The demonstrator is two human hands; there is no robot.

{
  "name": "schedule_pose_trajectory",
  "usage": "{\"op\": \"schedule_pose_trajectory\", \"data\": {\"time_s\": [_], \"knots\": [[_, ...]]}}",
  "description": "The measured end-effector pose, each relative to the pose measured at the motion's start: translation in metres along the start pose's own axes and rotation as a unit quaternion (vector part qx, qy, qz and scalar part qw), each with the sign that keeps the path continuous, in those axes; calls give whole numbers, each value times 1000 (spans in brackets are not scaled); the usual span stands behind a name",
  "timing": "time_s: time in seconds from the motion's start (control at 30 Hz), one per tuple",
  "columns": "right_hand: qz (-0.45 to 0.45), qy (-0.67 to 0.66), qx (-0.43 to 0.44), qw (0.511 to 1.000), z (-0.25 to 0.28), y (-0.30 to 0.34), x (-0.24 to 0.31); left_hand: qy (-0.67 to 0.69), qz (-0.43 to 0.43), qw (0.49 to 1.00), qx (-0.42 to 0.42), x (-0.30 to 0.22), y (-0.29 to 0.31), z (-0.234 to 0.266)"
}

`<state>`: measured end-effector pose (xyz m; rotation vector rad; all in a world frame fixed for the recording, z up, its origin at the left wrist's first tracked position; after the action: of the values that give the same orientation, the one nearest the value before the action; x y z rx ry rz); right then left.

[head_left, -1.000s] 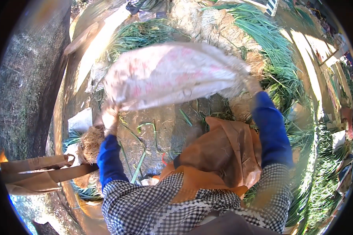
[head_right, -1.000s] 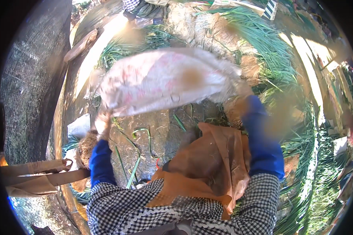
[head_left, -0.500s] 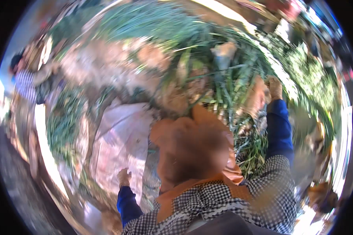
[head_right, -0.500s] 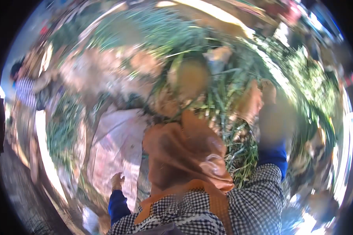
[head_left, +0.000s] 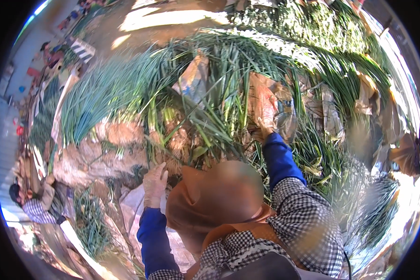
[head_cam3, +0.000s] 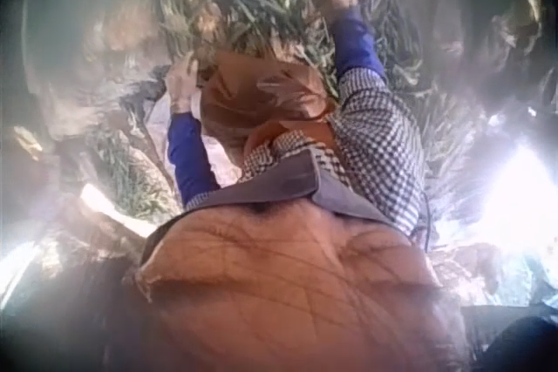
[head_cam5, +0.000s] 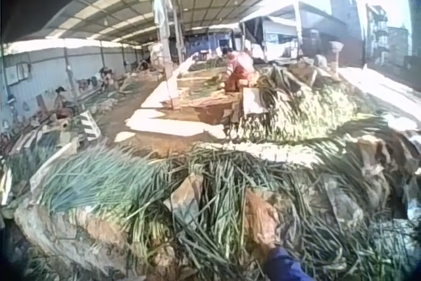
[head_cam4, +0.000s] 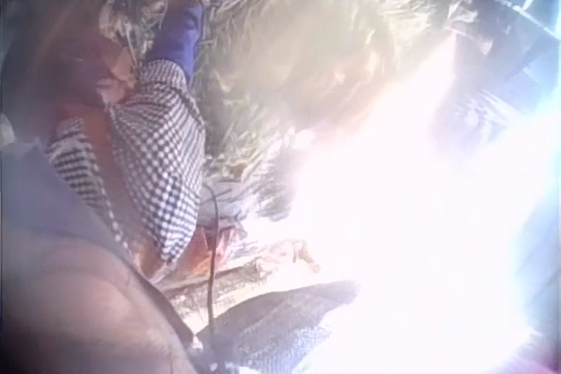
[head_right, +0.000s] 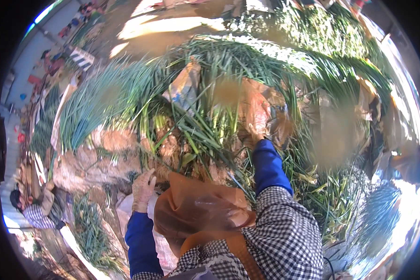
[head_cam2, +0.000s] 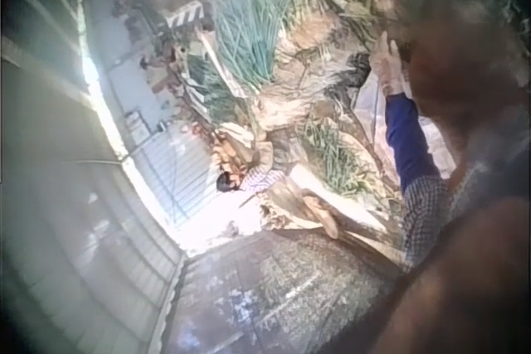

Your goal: The person pulls green stalks from sacks, removes outer layers by hand, and piles the cleaned stalks together.

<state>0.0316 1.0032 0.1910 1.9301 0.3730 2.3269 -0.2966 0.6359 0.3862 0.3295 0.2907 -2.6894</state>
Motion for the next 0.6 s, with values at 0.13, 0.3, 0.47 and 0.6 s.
{"op": "schedule_pose_trajectory", "data": {"time_s": [0.13,0.3,0.47,0.6], "knots": [[27,-106,-100,989,-19,5,20,18,-24,998,59,-32,-31,-16],[157,-325,-125,924,-55,4,142,108,-75,990,56,-48,-49,-23],[282,-474,58,832,38,56,326,158,-188,965,87,-167,-88,-2],[378,-350,59,855,63,90,429,223,-238,945,-34,-210,-114,7]]}}
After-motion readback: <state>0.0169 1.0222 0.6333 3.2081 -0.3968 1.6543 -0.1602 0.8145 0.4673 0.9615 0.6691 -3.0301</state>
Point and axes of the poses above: each hand's wrist, its own y-axis away from the middle knuckle, its own z-axis out of the back of the hand, x = y × z, the point moved 2 cm from there along -y, towards the middle knuckle, and after that the axes turned 8 degrees about z, right-handed, at the moved point
